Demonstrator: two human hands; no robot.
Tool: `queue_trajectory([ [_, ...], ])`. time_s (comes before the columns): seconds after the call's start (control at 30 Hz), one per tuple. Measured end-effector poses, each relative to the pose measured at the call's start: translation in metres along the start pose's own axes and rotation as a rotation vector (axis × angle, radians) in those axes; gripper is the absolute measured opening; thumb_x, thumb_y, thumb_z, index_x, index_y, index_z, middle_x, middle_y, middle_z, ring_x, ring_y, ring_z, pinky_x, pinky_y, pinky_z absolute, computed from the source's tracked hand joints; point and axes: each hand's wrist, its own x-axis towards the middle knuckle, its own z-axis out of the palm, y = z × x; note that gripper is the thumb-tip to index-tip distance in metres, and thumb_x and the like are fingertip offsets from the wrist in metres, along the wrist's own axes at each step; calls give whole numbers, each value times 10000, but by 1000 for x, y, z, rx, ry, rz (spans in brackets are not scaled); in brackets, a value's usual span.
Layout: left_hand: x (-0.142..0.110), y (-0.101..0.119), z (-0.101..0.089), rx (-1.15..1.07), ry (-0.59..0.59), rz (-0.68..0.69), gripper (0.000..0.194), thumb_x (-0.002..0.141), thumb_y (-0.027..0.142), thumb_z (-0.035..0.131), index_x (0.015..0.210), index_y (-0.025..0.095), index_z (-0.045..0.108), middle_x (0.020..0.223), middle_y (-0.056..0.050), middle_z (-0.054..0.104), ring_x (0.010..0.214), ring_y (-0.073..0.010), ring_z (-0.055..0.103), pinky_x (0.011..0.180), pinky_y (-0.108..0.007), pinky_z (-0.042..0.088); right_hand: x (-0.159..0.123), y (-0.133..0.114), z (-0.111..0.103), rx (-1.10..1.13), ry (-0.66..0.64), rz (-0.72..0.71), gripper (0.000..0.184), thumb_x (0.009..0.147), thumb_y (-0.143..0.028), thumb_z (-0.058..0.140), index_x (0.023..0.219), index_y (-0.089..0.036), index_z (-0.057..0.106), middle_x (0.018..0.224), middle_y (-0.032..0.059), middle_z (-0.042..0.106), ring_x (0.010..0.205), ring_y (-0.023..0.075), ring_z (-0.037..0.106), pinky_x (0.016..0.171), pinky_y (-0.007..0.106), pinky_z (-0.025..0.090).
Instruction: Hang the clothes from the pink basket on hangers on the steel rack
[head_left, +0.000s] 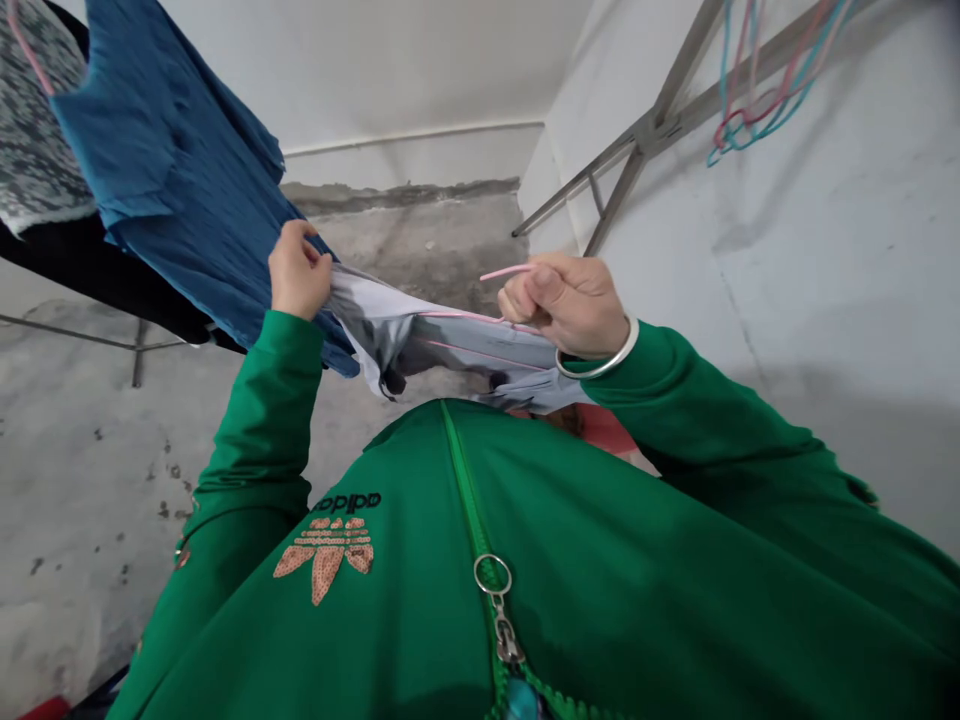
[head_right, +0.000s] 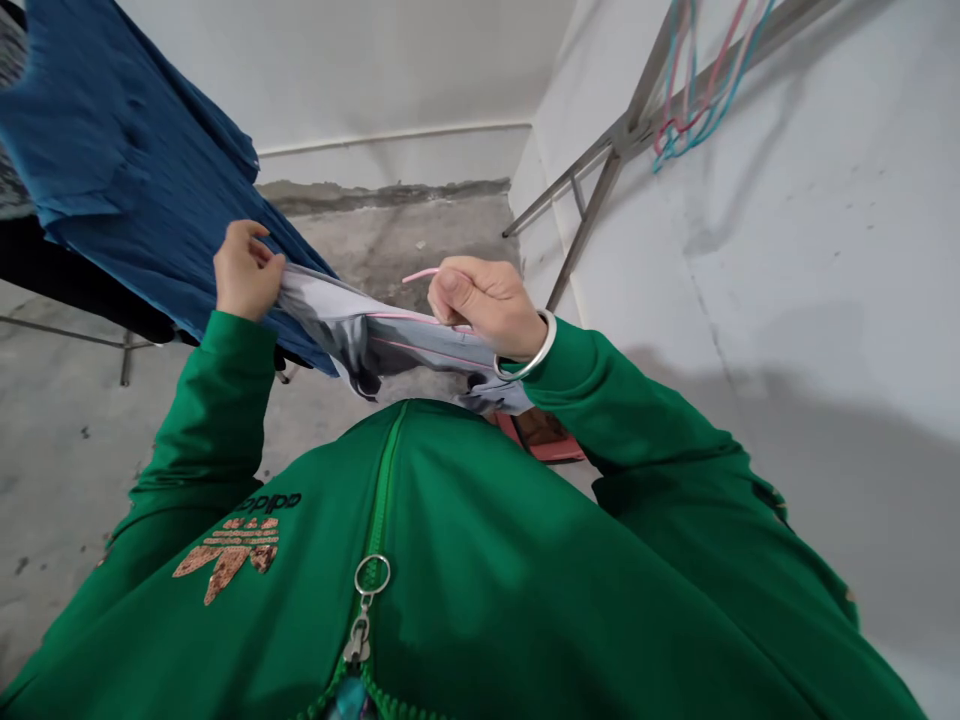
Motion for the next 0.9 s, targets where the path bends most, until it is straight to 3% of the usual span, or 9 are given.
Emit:
queue_trajectory([
  [0.1, -1, -7, -11, 2, 159, 2, 179, 823, 185, 659, 914, 142, 511, 882, 6, 512, 743, -81, 505, 768, -265, 468, 5, -4, -1, 41, 43, -102, 484, 865, -598, 555, 612, -202, 440, 462, -67, 249, 401, 70, 262, 415, 251, 239],
  [0.17, -15, -7, -13, -4, 224, 38, 199, 895, 306, 582, 799, 159, 489, 808, 7, 501, 733, -90, 497, 743, -270, 452, 11, -7, -1, 38, 83, -123, 494, 845, -621, 566, 611, -207, 434, 453, -74, 219, 388, 68, 234, 409, 249, 216],
  [0.23, -36, -3, -5, -40, 142, 88, 293, 913, 408, 521, 736, 179, 474, 690, 19, 482, 684, -107, 501, 689, -274, 439, 18, -13, -2, 24, 140, -107, 515, 806, -645, 599, 599, -209, 421, 451, -76, 216, 384, 65, 212, 406, 242, 202],
  [0.33, -62, 1, 23, -109, -66, 148, 336, 787, 493, 638, 781, 190, 492, 686, 20, 523, 677, -137, 533, 638, -272, 438, 30, -22, -4, 81, 181, -120, 515, 761, -605, 671, 573, -201, 414, 457, -81, 203, 387, 51, 180, 407, 220, 146],
  [0.47, -63, 12, 54, -202, 16, 137, 260, 769, 372, 636, 860, 199, 465, 762, 7, 524, 695, -140, 541, 640, -274, 455, 49, -39, -8, 172, 142, -222, 431, 881, -434, 613, 592, -180, 419, 465, -98, 193, 393, 28, 156, 398, 190, 128],
  [0.6, -58, 43, 43, -133, 216, 287, 107, 817, 259, 565, 857, 208, 480, 900, -56, 522, 925, -216, 558, 793, -367, 478, 75, -58, -9, 157, 243, -154, 447, 1035, -259, 294, 602, -169, 364, 434, -107, 179, 352, 11, 168, 373, 132, 154],
  [0.73, -79, 92, 27, -82, 200, 473, 202, 838, 358, 614, 926, 193, 539, 1038, -111, 506, 1081, -292, 513, 936, -469, 416, 104, -70, -9, 69, 337, -149, 440, 1032, -260, 253, 609, -168, 330, 420, -115, 179, 327, -22, 171, 418, 74, 182],
  [0.83, -91, 112, 22, -65, 245, 482, 315, 842, 448, 619, 1013, 190, 559, 1124, -143, 472, 1165, -341, 455, 986, -524, 355, 119, -74, -6, 10, 350, -178, 435, 1025, -247, 234, 602, -168, 298, 422, -123, 138, 320, -43, 154, 463, 54, 185],
  [0.9, -85, 108, 19, -55, 301, 446, 358, 854, 464, 602, 1079, 190, 554, 1166, -151, 453, 1191, -344, 431, 1008, -538, 330, 123, -76, -4, 15, 369, -194, 444, 1027, -287, 227, 603, -173, 292, 422, -125, 120, 319, -38, 142, 452, 53, 169],
])
